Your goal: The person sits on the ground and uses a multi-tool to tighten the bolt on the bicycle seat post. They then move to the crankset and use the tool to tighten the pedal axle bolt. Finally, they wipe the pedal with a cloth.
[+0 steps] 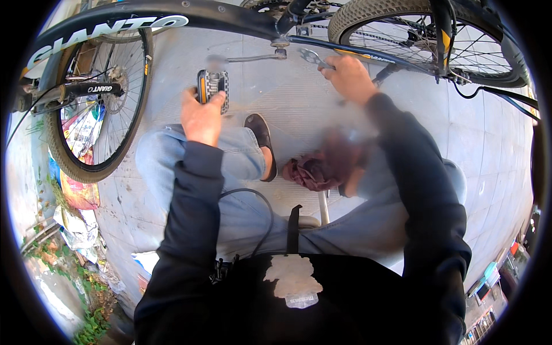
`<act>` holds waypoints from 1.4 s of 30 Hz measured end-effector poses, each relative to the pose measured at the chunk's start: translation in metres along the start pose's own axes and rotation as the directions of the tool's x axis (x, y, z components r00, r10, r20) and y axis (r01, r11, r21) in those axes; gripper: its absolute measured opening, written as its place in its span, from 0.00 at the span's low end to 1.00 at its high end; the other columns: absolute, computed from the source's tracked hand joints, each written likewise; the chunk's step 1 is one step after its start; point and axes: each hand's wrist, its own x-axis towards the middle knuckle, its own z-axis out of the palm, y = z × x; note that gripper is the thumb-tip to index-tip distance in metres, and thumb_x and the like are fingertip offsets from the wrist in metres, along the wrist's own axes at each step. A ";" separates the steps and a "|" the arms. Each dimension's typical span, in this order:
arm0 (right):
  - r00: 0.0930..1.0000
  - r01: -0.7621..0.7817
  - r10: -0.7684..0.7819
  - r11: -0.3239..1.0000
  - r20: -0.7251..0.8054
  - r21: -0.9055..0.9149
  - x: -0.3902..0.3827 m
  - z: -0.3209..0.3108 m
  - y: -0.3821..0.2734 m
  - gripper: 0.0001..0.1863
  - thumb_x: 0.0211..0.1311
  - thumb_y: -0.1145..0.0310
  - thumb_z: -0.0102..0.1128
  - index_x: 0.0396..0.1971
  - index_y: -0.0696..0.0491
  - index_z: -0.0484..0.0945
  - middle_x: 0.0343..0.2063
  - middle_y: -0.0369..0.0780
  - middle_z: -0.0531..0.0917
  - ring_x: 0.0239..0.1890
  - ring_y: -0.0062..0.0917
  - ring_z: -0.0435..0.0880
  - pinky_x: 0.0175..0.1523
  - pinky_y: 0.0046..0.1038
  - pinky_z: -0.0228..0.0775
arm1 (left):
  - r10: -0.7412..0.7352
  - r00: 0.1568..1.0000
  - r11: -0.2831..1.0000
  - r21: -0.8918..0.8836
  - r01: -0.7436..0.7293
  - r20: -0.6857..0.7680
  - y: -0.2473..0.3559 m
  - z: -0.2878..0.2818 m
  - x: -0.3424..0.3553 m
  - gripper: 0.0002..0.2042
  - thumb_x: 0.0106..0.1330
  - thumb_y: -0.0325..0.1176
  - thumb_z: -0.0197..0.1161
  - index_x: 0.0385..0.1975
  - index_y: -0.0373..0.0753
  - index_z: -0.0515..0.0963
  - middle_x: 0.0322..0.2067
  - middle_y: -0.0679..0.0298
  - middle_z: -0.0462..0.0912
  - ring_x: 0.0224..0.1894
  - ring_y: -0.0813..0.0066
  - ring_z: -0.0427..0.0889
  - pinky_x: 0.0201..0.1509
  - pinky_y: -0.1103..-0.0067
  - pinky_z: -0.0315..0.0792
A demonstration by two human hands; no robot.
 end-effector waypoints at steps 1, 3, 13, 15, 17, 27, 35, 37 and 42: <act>1.000 0.014 -0.014 1.000 -0.014 0.010 0.005 0.006 0.005 0.12 0.58 0.62 0.55 0.37 0.51 0.81 0.29 0.50 0.81 0.37 0.45 0.80 0.45 0.40 0.70 | 0.055 0.998 0.999 0.002 -0.055 0.034 0.005 -0.004 0.006 0.14 0.50 0.29 0.68 0.33 0.27 0.75 0.28 0.51 0.81 0.32 0.62 0.81 0.39 0.73 0.72; 0.998 0.048 -0.047 0.998 -0.037 0.033 0.017 0.018 0.013 0.13 0.58 0.61 0.55 0.39 0.50 0.81 0.29 0.49 0.81 0.37 0.44 0.80 0.45 0.40 0.70 | -0.041 0.976 0.999 0.025 0.036 0.214 0.018 -0.012 0.017 0.15 0.51 0.27 0.68 0.37 0.27 0.75 0.30 0.54 0.82 0.31 0.68 0.81 0.37 0.75 0.74; 0.999 -0.037 0.039 0.983 -0.006 0.178 0.045 0.050 0.028 0.13 0.60 0.60 0.56 0.41 0.47 0.82 0.31 0.47 0.82 0.37 0.42 0.80 0.46 0.37 0.70 | -0.160 0.966 0.983 -0.052 0.174 0.201 0.025 -0.002 0.013 0.13 0.57 0.28 0.65 0.40 0.31 0.77 0.33 0.61 0.82 0.32 0.78 0.79 0.37 0.80 0.73; 0.998 -0.043 0.048 0.985 -0.029 0.165 0.047 0.053 0.028 0.13 0.60 0.60 0.57 0.41 0.47 0.82 0.32 0.46 0.83 0.38 0.41 0.80 0.46 0.36 0.70 | -0.133 0.972 0.987 -0.064 0.148 0.194 0.023 -0.002 0.013 0.13 0.57 0.28 0.65 0.40 0.31 0.77 0.33 0.61 0.82 0.32 0.77 0.79 0.36 0.80 0.73; 0.997 0.001 0.014 0.984 -0.082 0.179 0.050 0.062 0.031 0.12 0.59 0.62 0.58 0.41 0.48 0.82 0.32 0.44 0.83 0.35 0.35 0.79 0.44 0.32 0.69 | -0.114 0.978 0.989 -0.070 0.128 0.176 0.023 -0.001 0.013 0.13 0.56 0.28 0.66 0.39 0.30 0.77 0.33 0.60 0.82 0.32 0.76 0.80 0.36 0.79 0.73; 0.983 0.079 -0.052 0.986 -0.176 0.149 0.059 0.078 0.035 0.11 0.59 0.62 0.56 0.40 0.46 0.81 0.37 0.42 0.83 0.42 0.40 0.79 0.47 0.36 0.70 | -0.102 0.987 0.992 -0.059 0.110 0.124 0.022 0.002 0.013 0.14 0.53 0.29 0.67 0.37 0.29 0.76 0.29 0.57 0.82 0.28 0.73 0.80 0.33 0.77 0.75; 0.963 0.081 -0.060 0.994 -0.262 0.069 0.048 0.071 0.027 0.11 0.58 0.62 0.58 0.39 0.47 0.81 0.34 0.42 0.82 0.40 0.39 0.79 0.45 0.37 0.70 | -0.075 0.994 0.997 0.018 0.074 0.076 0.022 0.002 0.011 0.14 0.53 0.33 0.68 0.33 0.29 0.76 0.26 0.56 0.81 0.26 0.71 0.80 0.31 0.76 0.74; 0.964 0.056 -0.046 0.998 -0.262 0.033 0.042 0.065 0.021 0.11 0.58 0.62 0.58 0.38 0.47 0.81 0.34 0.41 0.82 0.39 0.39 0.79 0.44 0.36 0.71 | -0.078 0.994 0.997 0.033 0.076 0.074 0.019 0.003 0.013 0.14 0.53 0.33 0.68 0.32 0.29 0.75 0.26 0.56 0.81 0.26 0.70 0.80 0.31 0.76 0.73; 0.961 0.118 -0.149 0.983 -0.232 -0.143 0.039 0.043 0.004 0.10 0.56 0.62 0.59 0.37 0.47 0.81 0.30 0.42 0.83 0.35 0.39 0.81 0.39 0.38 0.72 | -0.047 0.997 0.995 0.096 0.041 0.067 0.018 0.002 0.011 0.15 0.53 0.36 0.68 0.30 0.29 0.75 0.26 0.53 0.80 0.28 0.64 0.81 0.34 0.73 0.73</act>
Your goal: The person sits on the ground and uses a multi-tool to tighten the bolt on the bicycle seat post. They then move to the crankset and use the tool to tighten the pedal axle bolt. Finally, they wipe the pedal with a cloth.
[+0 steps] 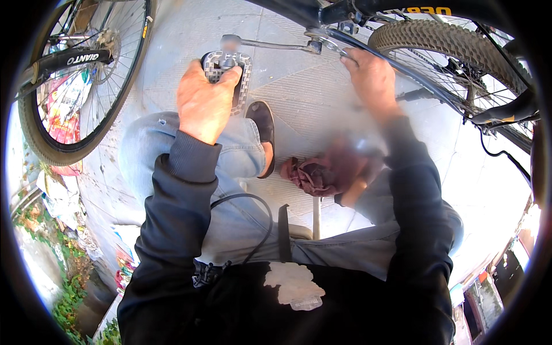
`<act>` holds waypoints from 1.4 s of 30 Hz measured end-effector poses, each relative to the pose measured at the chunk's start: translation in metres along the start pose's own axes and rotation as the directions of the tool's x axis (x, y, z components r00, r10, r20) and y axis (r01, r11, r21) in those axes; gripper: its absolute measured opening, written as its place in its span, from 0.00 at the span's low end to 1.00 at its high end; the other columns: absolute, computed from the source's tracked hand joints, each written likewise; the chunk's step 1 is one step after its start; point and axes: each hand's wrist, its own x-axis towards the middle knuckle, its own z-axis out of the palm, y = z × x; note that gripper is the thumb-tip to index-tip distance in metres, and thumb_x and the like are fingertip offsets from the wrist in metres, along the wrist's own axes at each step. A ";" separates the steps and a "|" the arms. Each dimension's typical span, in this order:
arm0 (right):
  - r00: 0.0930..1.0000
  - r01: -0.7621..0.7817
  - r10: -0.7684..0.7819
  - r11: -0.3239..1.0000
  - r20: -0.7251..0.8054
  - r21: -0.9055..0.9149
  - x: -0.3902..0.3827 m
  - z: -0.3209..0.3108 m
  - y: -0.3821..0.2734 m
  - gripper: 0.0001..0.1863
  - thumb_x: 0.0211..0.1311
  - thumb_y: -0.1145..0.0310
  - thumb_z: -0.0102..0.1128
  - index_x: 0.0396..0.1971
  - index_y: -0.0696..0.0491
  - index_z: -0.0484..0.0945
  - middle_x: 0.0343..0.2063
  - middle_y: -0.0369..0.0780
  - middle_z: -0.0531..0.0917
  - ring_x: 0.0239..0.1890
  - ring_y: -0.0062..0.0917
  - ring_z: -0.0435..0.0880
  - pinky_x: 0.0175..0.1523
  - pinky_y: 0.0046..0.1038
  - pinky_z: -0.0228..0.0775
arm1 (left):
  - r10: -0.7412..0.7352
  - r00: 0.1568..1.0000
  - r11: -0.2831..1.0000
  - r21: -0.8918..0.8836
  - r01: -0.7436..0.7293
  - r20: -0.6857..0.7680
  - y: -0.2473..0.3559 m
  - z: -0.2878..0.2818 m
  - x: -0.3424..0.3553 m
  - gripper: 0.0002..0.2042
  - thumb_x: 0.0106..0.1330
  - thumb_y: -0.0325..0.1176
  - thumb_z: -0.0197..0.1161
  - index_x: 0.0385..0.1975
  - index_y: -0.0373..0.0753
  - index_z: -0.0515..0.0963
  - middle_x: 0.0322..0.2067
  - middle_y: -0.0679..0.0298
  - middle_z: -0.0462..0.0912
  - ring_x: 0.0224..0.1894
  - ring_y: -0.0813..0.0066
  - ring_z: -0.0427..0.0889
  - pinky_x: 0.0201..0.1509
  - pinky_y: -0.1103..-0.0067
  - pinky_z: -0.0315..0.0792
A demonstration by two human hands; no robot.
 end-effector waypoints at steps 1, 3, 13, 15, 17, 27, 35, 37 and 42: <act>1.000 -0.004 0.005 0.999 0.030 -0.040 0.005 -0.007 -0.004 0.10 0.56 0.62 0.59 0.37 0.48 0.81 0.28 0.43 0.83 0.34 0.40 0.81 0.39 0.38 0.72 | 0.015 1.000 1.000 0.023 -0.015 -0.006 -0.001 0.000 0.001 0.16 0.53 0.36 0.68 0.30 0.28 0.74 0.26 0.52 0.80 0.29 0.62 0.81 0.35 0.72 0.73; 0.996 -0.017 0.027 0.993 0.082 -0.120 0.012 -0.019 -0.012 0.10 0.56 0.63 0.59 0.36 0.48 0.81 0.26 0.44 0.82 0.32 0.40 0.82 0.38 0.39 0.72 | 0.033 0.999 0.998 0.062 -0.032 -0.012 -0.002 0.001 0.002 0.15 0.54 0.35 0.67 0.32 0.29 0.75 0.27 0.54 0.81 0.29 0.65 0.80 0.35 0.74 0.73; 0.997 -0.050 0.055 0.994 0.049 -0.093 0.000 0.004 -0.003 0.09 0.57 0.62 0.57 0.33 0.49 0.81 0.27 0.46 0.82 0.32 0.41 0.82 0.38 0.39 0.73 | 0.026 1.000 0.990 0.136 -0.024 -0.014 -0.004 0.001 0.004 0.19 0.53 0.40 0.67 0.31 0.26 0.74 0.30 0.45 0.80 0.35 0.50 0.80 0.43 0.67 0.72; 0.994 -0.065 0.076 0.987 0.073 -0.147 -0.002 -0.003 -0.008 0.10 0.58 0.61 0.57 0.34 0.49 0.81 0.27 0.46 0.82 0.33 0.41 0.82 0.40 0.38 0.73 | 0.007 1.000 0.992 0.126 -0.005 -0.013 -0.004 0.000 0.005 0.20 0.53 0.40 0.66 0.32 0.26 0.74 0.30 0.44 0.80 0.36 0.50 0.80 0.44 0.67 0.72; 0.988 -0.144 0.138 0.984 0.065 0.106 -0.007 -0.010 -0.009 0.11 0.57 0.60 0.59 0.34 0.50 0.82 0.25 0.45 0.82 0.33 0.40 0.81 0.41 0.37 0.72 | 0.007 1.000 0.989 0.147 -0.005 -0.011 -0.002 -0.001 0.005 0.20 0.53 0.40 0.66 0.32 0.25 0.74 0.31 0.43 0.80 0.37 0.50 0.80 0.44 0.67 0.72; 0.963 -0.265 0.250 0.944 0.097 0.196 -0.032 -0.055 -0.021 0.10 0.52 0.62 0.65 0.28 0.54 0.84 0.39 0.42 0.82 0.39 0.32 0.81 0.44 0.29 0.71 | -0.026 0.998 0.998 0.065 0.023 0.051 -0.009 0.002 0.012 0.23 0.53 0.42 0.66 0.36 0.24 0.73 0.35 0.43 0.80 0.40 0.50 0.80 0.46 0.68 0.72; 0.846 -0.401 0.459 0.212 0.272 0.891 -0.031 -0.091 -0.031 0.12 0.58 0.73 0.61 0.40 0.64 0.76 0.37 0.43 0.80 0.33 0.31 0.83 0.40 0.28 0.80 | -0.025 0.997 0.999 0.024 0.023 0.068 -0.014 0.003 0.016 0.22 0.54 0.42 0.65 0.37 0.26 0.74 0.35 0.45 0.80 0.41 0.52 0.80 0.47 0.69 0.72; 0.811 -0.407 0.470 0.027 0.348 0.913 -0.027 -0.086 -0.024 0.12 0.59 0.74 0.60 0.40 0.66 0.74 0.38 0.44 0.79 0.35 0.35 0.84 0.42 0.31 0.81 | -0.019 0.999 0.999 0.033 0.017 0.051 -0.012 0.004 0.016 0.22 0.54 0.41 0.65 0.37 0.26 0.74 0.35 0.45 0.80 0.40 0.53 0.81 0.47 0.69 0.72; 0.818 -0.363 0.379 -0.242 0.432 0.900 -0.020 -0.055 0.000 0.12 0.60 0.77 0.57 0.41 0.67 0.71 0.40 0.47 0.77 0.45 0.41 0.81 0.52 0.36 0.78 | -0.039 0.999 0.997 0.062 0.037 0.031 -0.016 0.007 0.018 0.21 0.53 0.41 0.66 0.36 0.27 0.74 0.34 0.45 0.81 0.39 0.53 0.81 0.46 0.69 0.72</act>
